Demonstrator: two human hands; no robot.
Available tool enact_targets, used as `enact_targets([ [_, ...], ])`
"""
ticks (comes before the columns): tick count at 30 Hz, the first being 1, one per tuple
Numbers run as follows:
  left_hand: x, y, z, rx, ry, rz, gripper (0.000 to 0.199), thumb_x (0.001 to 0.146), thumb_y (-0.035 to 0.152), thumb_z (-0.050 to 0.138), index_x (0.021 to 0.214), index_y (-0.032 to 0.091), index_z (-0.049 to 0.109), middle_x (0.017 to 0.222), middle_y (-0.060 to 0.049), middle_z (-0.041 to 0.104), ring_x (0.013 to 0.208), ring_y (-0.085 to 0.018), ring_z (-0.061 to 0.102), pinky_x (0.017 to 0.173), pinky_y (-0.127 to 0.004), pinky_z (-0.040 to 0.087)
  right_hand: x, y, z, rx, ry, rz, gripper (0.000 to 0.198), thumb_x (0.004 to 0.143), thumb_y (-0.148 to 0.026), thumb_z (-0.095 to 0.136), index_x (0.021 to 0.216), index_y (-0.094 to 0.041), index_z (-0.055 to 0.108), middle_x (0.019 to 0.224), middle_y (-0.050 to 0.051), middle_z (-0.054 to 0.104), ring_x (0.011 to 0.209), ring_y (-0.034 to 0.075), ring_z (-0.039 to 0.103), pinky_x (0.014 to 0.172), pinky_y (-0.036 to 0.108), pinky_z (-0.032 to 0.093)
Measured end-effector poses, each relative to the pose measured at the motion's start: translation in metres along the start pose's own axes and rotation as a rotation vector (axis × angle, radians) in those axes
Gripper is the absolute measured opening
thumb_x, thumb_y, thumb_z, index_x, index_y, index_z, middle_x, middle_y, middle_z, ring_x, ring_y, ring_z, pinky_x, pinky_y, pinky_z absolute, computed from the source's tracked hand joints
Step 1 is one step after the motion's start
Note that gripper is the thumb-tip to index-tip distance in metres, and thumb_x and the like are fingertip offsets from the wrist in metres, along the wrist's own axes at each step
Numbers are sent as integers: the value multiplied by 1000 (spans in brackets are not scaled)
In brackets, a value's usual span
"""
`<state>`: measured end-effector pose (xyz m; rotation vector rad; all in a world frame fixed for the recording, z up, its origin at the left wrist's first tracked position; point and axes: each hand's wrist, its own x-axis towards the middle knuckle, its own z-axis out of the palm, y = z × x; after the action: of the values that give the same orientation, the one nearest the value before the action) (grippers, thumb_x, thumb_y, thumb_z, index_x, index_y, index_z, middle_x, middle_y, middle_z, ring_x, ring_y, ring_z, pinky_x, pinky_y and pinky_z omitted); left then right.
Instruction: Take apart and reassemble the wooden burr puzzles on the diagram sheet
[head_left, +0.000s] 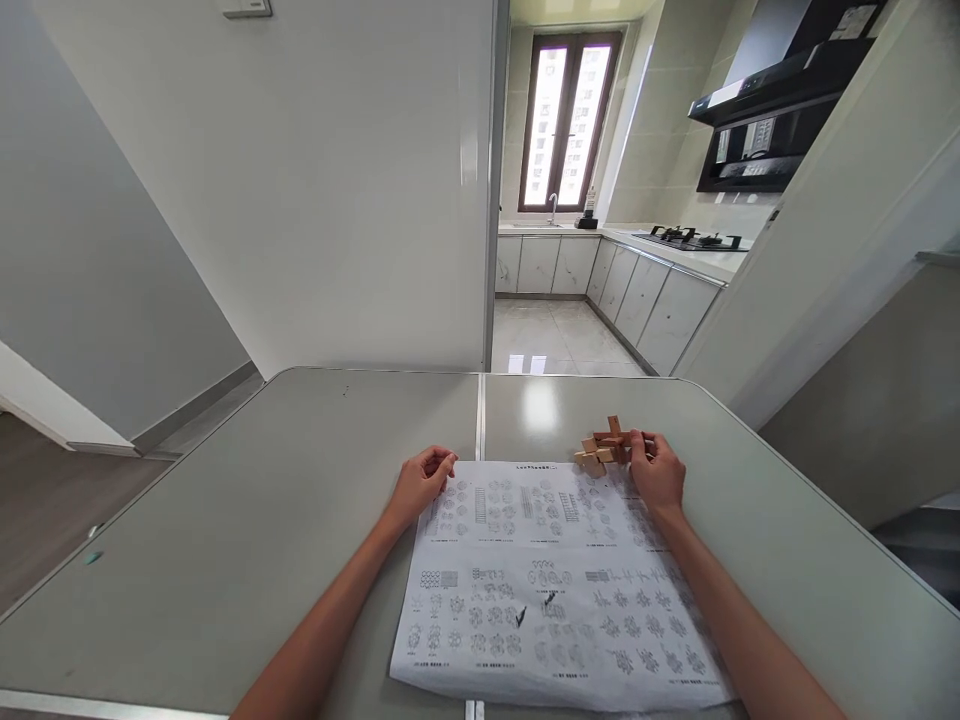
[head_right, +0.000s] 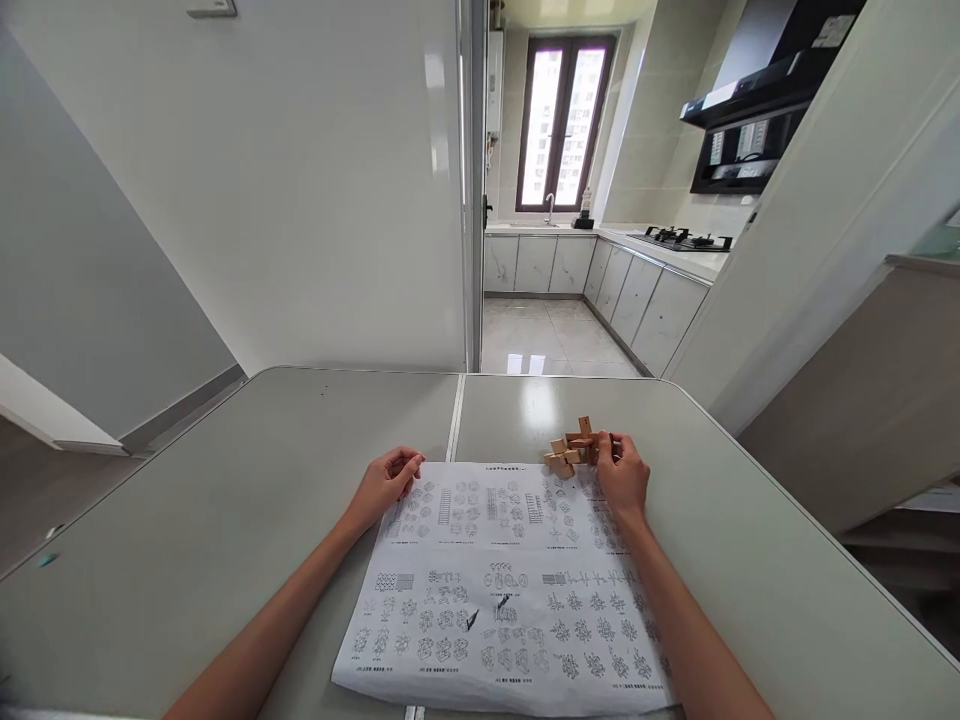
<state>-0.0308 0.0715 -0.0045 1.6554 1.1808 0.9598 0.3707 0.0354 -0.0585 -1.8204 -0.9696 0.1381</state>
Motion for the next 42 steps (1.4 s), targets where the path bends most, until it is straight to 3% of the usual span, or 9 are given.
enact_targets([
  [8, 1, 0, -1, 3, -12, -11, 41, 88, 59, 61, 91, 18, 67, 74, 0, 63, 54, -11, 50, 51, -22, 41, -4, -17, -4, 126, 51, 40, 55, 93, -67, 50, 100, -16, 69, 84, 10, 78, 52, 19, 63, 63, 32, 48],
  [13, 0, 6, -1, 30, -17, -25, 41, 89, 59, 60, 91, 18, 66, 75, 0, 62, 55, -11, 50, 52, -22, 40, -8, -24, -4, 233, 72, 73, 49, 92, -63, 55, 106, -17, 67, 99, 11, 79, 51, 16, 63, 59, 30, 50],
  [19, -1, 11, -1, 40, -12, -29, 42, 88, 59, 60, 89, 18, 67, 73, 0, 63, 54, -11, 50, 53, -23, 41, -7, -26, -4, 344, 129, 83, 45, 91, -59, 59, 109, -18, 64, 102, 9, 75, 50, 13, 62, 54, 27, 49],
  [23, -3, 11, -1, 69, -16, -11, 41, 91, 58, 58, 89, 18, 67, 74, 0, 64, 55, -12, 51, 56, -24, 43, -12, -45, -9, 464, 134, 55, 45, 92, -59, 60, 113, -19, 62, 106, 9, 72, 51, 11, 60, 50, 26, 48],
  [27, -5, 11, 1, 152, -13, 33, 41, 94, 57, 55, 92, 19, 68, 75, -1, 65, 59, -13, 54, 59, -24, 45, -35, -74, -11, 518, 49, -44, 40, 96, -55, 59, 115, -20, 63, 91, 4, 71, 58, 13, 62, 55, 26, 51],
  [30, -9, 13, 5, 267, -29, 90, 40, 96, 56, 53, 94, 20, 70, 77, -2, 67, 65, -15, 57, 61, -25, 45, -64, -93, -5, 508, -103, -138, 33, 99, -49, 58, 116, -20, 63, 71, -1, 65, 60, 16, 63, 56, 28, 52],
  [35, -18, 24, 13, 259, -175, 147, 45, 87, 52, 70, 121, 24, 65, 104, -6, 70, 83, -18, 64, 74, -30, 53, -110, -111, 6, 471, -351, -426, 19, 101, -33, 58, 116, -22, 63, 91, 5, 70, 71, 18, 68, 67, 32, 59],
  [39, -23, 34, 17, 99, -305, 150, 72, 78, 44, 81, 141, 28, 51, 129, -9, 65, 109, -24, 62, 93, -38, 53, -128, -118, 5, 500, -469, -538, 19, 102, -24, 54, 120, -24, 60, 107, 7, 71, 84, 19, 71, 73, 34, 61],
  [42, -23, 35, 17, 1, -404, 114, 79, 75, 40, 84, 146, 31, 49, 135, -8, 62, 111, -25, 62, 95, -39, 52, -130, -118, 5, 527, -520, -574, 23, 103, -21, 53, 124, -25, 58, 110, 7, 71, 91, 20, 72, 77, 35, 62],
])
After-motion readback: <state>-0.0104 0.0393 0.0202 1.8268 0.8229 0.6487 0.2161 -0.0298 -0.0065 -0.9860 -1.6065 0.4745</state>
